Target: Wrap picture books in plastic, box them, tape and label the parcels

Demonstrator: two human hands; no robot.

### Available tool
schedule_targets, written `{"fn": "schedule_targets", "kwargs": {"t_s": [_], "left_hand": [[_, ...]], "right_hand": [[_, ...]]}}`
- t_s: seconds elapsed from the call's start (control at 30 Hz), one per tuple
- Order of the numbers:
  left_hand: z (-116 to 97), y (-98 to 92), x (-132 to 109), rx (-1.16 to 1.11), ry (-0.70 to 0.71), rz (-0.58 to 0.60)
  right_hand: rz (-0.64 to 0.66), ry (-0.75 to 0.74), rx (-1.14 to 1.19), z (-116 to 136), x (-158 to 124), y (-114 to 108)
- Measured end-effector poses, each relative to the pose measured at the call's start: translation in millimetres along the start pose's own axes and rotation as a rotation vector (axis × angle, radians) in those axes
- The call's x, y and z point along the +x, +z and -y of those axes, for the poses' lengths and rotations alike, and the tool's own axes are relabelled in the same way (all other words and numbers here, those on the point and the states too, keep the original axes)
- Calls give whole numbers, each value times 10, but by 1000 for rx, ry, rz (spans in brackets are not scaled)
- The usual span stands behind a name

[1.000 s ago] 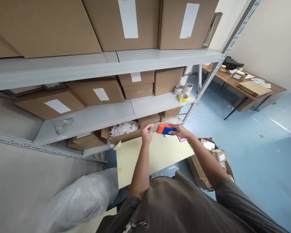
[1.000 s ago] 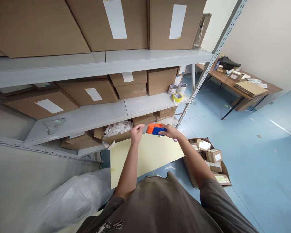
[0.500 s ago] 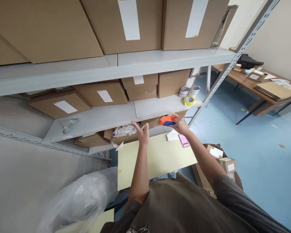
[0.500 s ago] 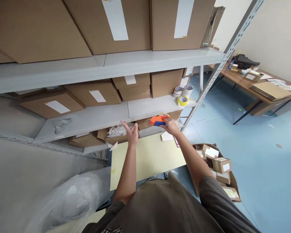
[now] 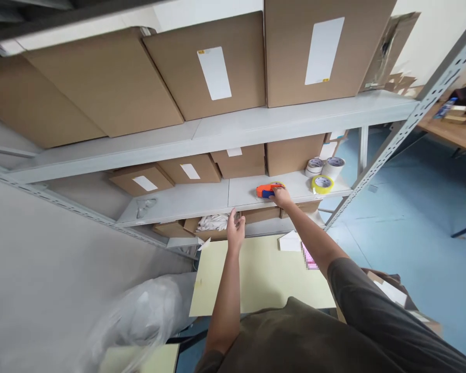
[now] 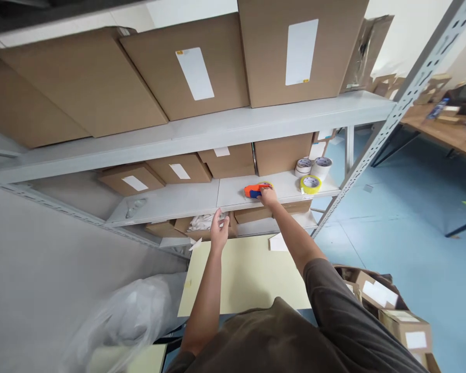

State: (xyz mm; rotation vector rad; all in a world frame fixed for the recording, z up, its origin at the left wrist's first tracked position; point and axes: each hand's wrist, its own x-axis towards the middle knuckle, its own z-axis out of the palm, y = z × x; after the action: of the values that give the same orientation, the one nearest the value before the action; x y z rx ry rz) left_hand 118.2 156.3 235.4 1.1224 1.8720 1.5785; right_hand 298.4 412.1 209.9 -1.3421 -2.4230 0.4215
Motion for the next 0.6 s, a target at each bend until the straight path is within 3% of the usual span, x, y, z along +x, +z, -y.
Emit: {"fn": "schedule_targets", "kwargs": {"t_s": [0.17, 0.3, 0.43, 0.6], "left_hand": [[15, 15, -47, 37, -37, -34], [19, 34, -35, 23, -15, -26], [15, 37, 38, 45, -21, -75], [-2, -12, 84, 33, -28, -111]], "right_hand": [[6, 10, -3, -22, 182, 90], [5, -15, -57, 12, 156, 14], [-131, -64, 9, 77, -32, -127], [-228, -190, 243, 207, -492, -181]]}}
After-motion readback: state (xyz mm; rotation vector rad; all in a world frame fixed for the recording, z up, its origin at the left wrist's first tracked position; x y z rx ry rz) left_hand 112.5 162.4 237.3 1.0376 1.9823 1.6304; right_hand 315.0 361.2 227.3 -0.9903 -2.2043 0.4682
